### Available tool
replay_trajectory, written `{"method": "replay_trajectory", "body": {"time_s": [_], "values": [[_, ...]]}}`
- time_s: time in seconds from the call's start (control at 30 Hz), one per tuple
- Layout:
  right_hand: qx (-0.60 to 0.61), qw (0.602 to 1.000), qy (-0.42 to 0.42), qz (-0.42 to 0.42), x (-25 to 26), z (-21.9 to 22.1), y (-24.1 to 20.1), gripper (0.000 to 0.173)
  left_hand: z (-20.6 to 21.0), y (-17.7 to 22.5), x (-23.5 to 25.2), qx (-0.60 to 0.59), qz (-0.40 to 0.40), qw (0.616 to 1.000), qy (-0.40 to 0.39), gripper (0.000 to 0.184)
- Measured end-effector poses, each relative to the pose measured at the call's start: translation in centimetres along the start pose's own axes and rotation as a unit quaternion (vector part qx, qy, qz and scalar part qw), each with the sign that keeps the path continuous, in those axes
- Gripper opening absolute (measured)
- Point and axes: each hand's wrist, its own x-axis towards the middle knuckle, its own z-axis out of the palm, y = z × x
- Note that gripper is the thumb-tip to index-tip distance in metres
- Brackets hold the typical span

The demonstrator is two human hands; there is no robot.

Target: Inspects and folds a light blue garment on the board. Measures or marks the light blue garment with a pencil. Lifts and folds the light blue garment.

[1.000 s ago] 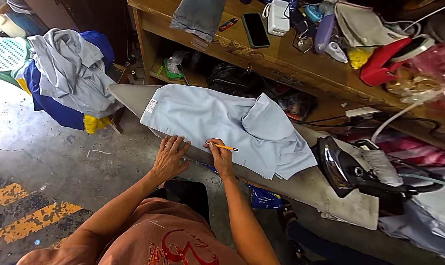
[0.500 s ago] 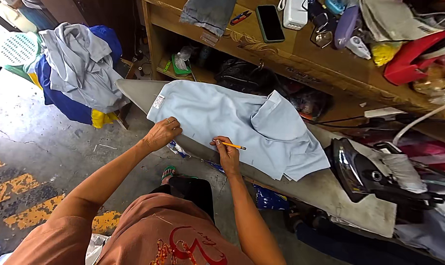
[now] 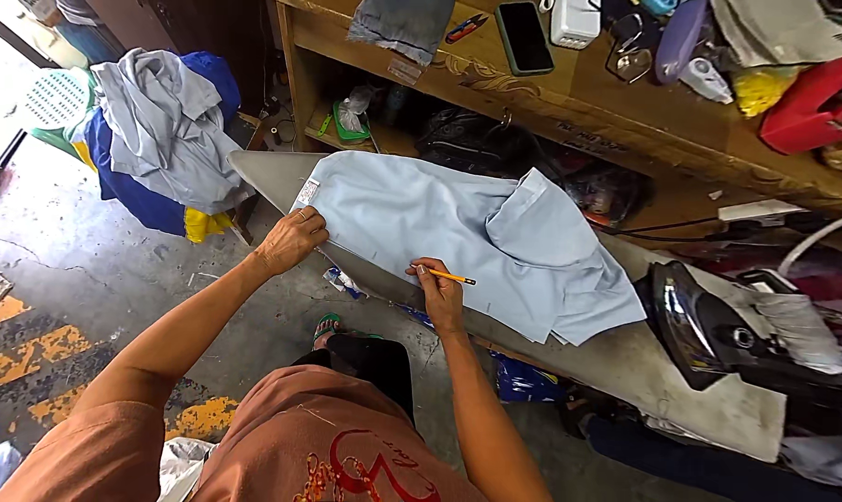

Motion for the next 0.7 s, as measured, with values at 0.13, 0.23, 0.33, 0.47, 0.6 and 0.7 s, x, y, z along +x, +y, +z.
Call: {"method": "replay_trajectory", "body": {"time_s": [0.13, 0.23, 0.33, 0.47, 0.6, 0.7], "values": [[0.001, 1.000, -0.001, 0.001, 0.0, -0.1, 0.0, 0.031, 0.6, 0.0, -0.4, 0.010, 0.006, 1.000, -0.005, 0.017], [-0.006, 1.000, -0.003, 0.002, 0.0, -0.1, 0.0, 0.031, 0.7, 0.2, -0.8, 0.022, 0.004, 1.000, 0.006, 0.017], [-0.007, 1.000, -0.003, 0.000, 0.0, 0.0, 0.1, 0.032, 0.5, 0.9, -0.9, 0.045, -0.011, 0.999, 0.002, 0.016], [-0.007, 1.000, -0.003, -0.007, 0.0, -0.1, 0.0, 0.031, -0.2, 4.0, -0.8, 0.061, -0.079, 0.991, -0.086, 0.019], [-0.010, 1.000, -0.001, -0.009, 0.0, -0.1, -0.1, 0.031, -0.1, 7.4, -0.9, 0.041, -0.166, 0.964, -0.205, 0.060], [-0.008, 1.000, -0.003, -0.009, -0.1, -0.2, -0.1, 0.030, -0.2, 10.0, 1.0, 0.054, -0.231, 0.918, -0.318, 0.087]]}}
